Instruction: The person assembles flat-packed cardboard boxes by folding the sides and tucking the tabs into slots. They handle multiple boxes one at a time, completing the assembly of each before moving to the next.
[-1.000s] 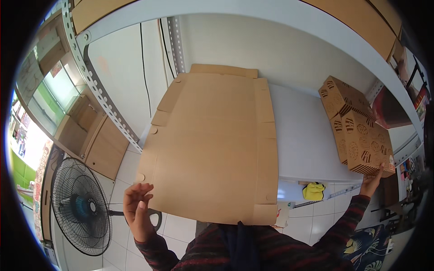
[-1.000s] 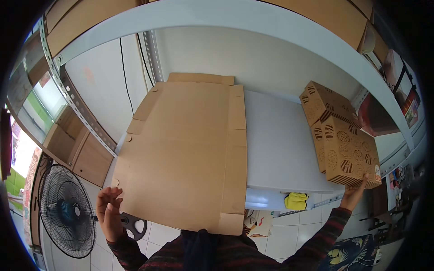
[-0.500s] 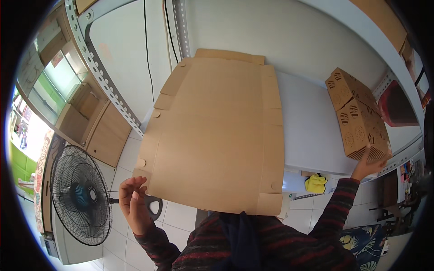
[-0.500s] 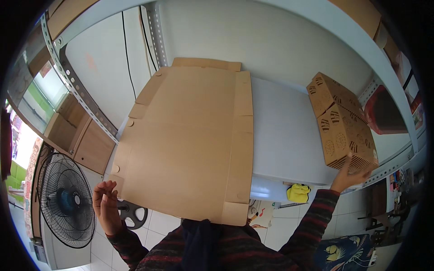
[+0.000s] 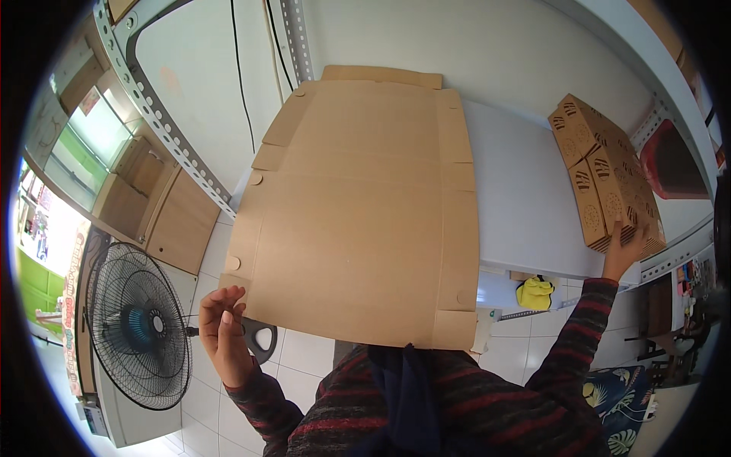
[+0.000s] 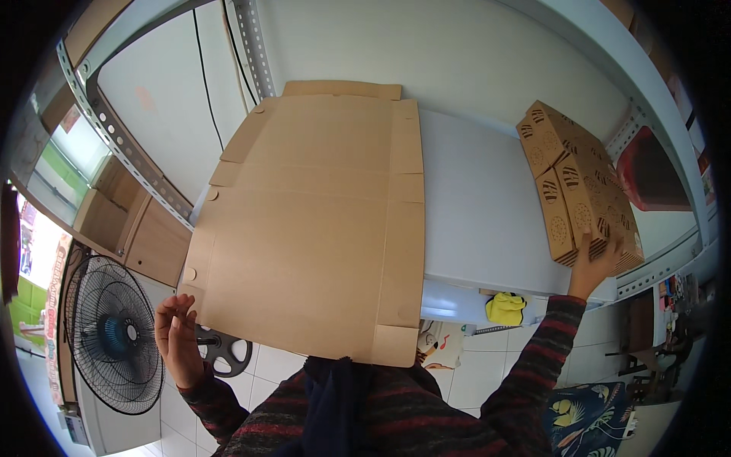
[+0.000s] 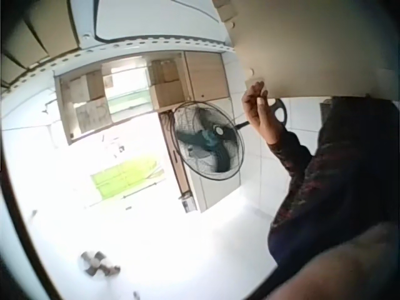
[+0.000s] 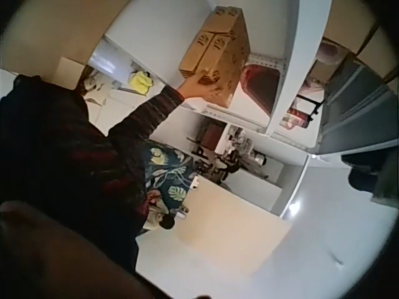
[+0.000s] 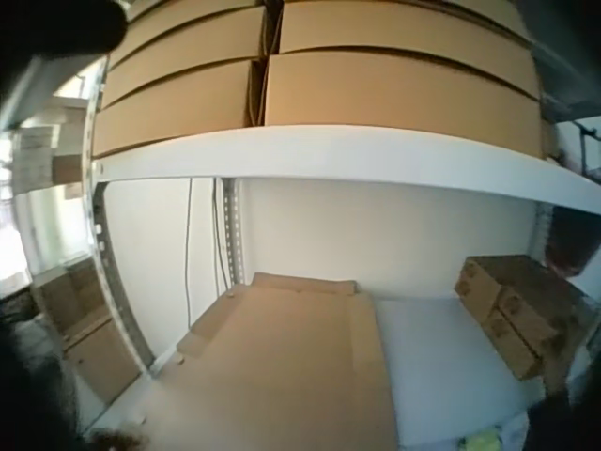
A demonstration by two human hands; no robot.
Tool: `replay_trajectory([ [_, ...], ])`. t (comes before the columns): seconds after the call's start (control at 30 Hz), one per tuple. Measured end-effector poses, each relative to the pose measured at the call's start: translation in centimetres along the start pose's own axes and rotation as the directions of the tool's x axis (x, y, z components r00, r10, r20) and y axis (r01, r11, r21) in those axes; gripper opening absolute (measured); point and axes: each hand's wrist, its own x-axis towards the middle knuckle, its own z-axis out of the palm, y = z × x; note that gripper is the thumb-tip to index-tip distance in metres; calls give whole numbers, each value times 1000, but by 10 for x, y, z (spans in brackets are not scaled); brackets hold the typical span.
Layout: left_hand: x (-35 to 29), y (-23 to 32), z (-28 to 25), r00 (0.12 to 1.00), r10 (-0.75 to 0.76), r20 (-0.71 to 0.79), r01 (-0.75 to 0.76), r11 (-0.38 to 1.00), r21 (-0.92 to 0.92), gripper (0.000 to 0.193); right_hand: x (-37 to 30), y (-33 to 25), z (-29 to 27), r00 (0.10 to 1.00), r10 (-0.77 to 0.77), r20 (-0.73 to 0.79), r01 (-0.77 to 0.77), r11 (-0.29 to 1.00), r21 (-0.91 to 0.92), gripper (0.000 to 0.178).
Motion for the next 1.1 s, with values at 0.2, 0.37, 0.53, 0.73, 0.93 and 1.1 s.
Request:
replay_trajectory([
  [0.2,2,2,0,999,24,34,-25,1000,17,30,-17,-19,-4,971,40,-236,-45,999,-17,53],
  [0.37,2,-1,-4,1000,13,16,-13,1000,23,30,-18,-27,-1,992,-2,-125,-5,999,-53,51],
  [0.53,1,2,1,999,35,-19,-32,993,112,27,-10,-77,-19,968,-67,-242,85,994,67,43],
  [0.73,10,-12,-7,985,122,-126,-62,916,396,36,1,-161,-27,959,-271,-87,283,875,393,27],
  [0.93,2,-7,-6,959,282,15,-196,625,755,55,-3,-235,8,792,-584,181,275,605,747,20],
  [1.1,-7,3,29,928,176,329,-370,321,872,67,-19,-239,78,721,-607,336,122,588,799,16],
])
